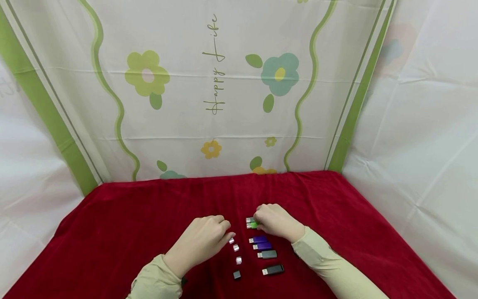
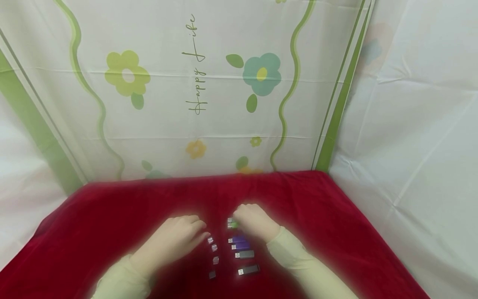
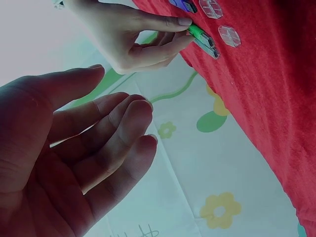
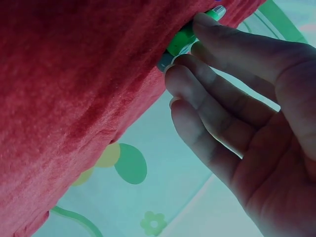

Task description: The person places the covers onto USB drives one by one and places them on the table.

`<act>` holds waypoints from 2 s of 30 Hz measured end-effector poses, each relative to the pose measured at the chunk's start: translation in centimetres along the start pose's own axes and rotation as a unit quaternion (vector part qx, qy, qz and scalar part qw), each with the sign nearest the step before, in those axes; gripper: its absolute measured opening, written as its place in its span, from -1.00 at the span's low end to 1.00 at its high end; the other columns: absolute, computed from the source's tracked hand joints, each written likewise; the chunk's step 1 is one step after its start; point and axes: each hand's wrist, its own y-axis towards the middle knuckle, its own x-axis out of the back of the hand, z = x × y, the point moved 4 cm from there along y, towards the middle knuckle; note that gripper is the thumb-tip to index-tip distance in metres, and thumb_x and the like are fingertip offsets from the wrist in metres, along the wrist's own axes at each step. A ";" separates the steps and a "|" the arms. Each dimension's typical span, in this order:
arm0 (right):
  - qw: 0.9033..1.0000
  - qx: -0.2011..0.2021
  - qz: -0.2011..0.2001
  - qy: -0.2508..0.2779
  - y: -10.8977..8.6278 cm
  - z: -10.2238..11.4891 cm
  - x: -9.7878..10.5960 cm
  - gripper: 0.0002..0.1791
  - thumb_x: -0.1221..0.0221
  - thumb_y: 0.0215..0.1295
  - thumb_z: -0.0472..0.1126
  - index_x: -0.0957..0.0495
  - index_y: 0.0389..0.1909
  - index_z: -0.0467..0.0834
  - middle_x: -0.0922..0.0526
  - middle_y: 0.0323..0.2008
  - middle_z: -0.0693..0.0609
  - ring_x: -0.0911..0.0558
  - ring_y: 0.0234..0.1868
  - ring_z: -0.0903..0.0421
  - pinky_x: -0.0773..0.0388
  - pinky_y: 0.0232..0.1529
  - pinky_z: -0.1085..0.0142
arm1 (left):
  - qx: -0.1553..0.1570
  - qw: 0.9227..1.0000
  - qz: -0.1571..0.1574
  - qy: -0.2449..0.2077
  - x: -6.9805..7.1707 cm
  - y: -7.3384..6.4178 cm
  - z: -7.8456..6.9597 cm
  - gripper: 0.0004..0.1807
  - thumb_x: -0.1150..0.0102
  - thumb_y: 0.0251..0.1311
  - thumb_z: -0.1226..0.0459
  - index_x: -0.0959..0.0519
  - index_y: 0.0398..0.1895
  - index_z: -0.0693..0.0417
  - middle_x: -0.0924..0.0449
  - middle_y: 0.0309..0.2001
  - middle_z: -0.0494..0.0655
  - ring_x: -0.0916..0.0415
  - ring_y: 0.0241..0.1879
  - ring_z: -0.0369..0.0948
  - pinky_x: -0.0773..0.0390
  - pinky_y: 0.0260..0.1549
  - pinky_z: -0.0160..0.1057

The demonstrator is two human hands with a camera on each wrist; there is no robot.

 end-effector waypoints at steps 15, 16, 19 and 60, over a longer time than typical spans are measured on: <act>0.995 -0.027 0.060 0.074 -0.8 -0.3 3.0 -0.84 -0.45 0.00 -0.24 -0.71 -0.37 -0.12 -0.61 -0.40 0.12 -0.54 -0.38 0.19 -0.54 -0.37 0.31 | 0.012 1.000 0.013 0.011 -0.3 -0.1 0.2 -0.70 -0.39 0.12 0.19 -0.49 -0.64 -0.01 -0.31 -0.66 -0.23 -0.23 -0.72 -0.33 -0.28 -0.74 -0.41; 0.994 -0.026 0.069 0.077 -0.8 -0.2 3.1 -0.83 -0.45 -0.01 -0.23 -0.71 -0.36 -0.12 -0.61 -0.40 0.13 -0.53 -0.38 0.19 -0.53 -0.37 0.32 | 0.012 1.000 0.014 0.011 -0.4 -0.1 0.2 -0.70 -0.39 0.12 0.19 -0.48 -0.64 -0.01 -0.31 -0.66 -0.23 -0.23 -0.72 -0.33 -0.28 -0.74 -0.41; 0.993 -0.012 0.085 0.078 -0.8 0.3 3.2 -0.81 -0.47 -0.02 -0.20 -0.71 -0.35 -0.11 -0.62 -0.40 0.13 -0.54 -0.39 0.22 -0.53 -0.38 0.33 | 0.013 1.000 0.017 0.014 -0.5 -0.2 0.2 -0.70 -0.39 0.12 0.18 -0.49 -0.64 -0.01 -0.32 -0.66 -0.23 -0.26 -0.71 -0.32 -0.30 -0.75 -0.39; 0.992 0.033 0.095 0.077 -0.1 2.1 1.0 -0.50 -0.44 -0.11 -0.35 -0.30 -0.86 0.04 -0.15 -0.79 0.30 -0.09 -0.66 0.33 -0.14 -0.66 0.48 | 0.017 0.999 0.027 0.012 -0.9 -0.4 0.3 -0.67 -0.41 0.09 0.19 -0.46 -0.68 -0.03 -0.28 -0.67 -0.24 -0.21 -0.73 -0.32 -0.27 -0.76 -0.38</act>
